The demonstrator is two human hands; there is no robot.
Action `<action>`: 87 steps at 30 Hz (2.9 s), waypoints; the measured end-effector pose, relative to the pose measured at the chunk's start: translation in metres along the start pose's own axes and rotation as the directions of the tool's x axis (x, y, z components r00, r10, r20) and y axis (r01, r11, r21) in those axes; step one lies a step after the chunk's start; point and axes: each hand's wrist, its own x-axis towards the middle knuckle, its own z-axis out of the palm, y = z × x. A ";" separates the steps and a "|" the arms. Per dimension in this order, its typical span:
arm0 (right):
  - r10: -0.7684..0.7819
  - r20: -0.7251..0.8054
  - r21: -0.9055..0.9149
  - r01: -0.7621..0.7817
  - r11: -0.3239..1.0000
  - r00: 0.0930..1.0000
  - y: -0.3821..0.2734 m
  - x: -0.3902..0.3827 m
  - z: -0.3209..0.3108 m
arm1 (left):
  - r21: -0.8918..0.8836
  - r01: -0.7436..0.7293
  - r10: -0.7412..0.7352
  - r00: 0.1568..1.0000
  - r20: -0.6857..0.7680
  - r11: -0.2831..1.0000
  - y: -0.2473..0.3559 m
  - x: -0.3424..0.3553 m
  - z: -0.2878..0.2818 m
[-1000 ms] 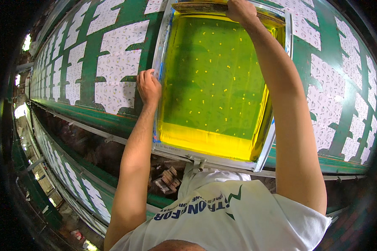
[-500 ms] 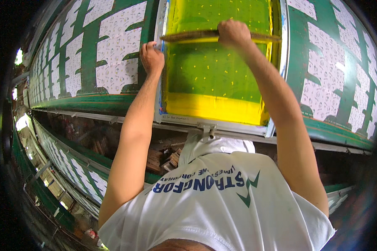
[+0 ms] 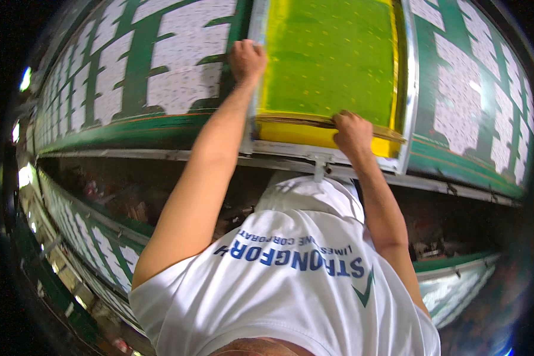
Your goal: The person uses a squeegee to pull yellow ink across a screen printing frame placed over a green conveyor belt with white paper shapes. The person repeatedly wipes the squeegee and repositions the frame while maintaining consistent ink coverage.
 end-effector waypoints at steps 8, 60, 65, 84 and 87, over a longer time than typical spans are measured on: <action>-0.035 -0.043 0.027 0.036 0.999 0.998 -0.003 -0.032 0.010 | -0.070 0.037 -0.033 0.998 0.053 0.997 0.005 -0.008 -0.012; 0.472 -0.437 0.531 -0.204 0.822 0.765 0.310 -0.071 -0.060 | -0.107 -0.006 0.022 0.988 0.150 0.994 0.089 0.034 0.011; 0.520 -0.437 0.561 -0.230 0.795 0.734 0.434 -0.107 -0.065 | -0.025 0.002 0.002 0.990 0.141 1.000 0.215 0.006 0.046; 0.586 -0.414 0.600 -0.276 0.751 0.696 0.705 -0.214 -0.048 | -0.069 -0.009 0.011 1.000 0.025 0.998 0.490 -0.119 0.118; 0.565 -0.361 0.598 -0.281 0.751 0.742 0.711 -0.216 -0.044 | 0.028 0.001 -0.003 0.998 0.070 1.000 0.488 -0.122 0.127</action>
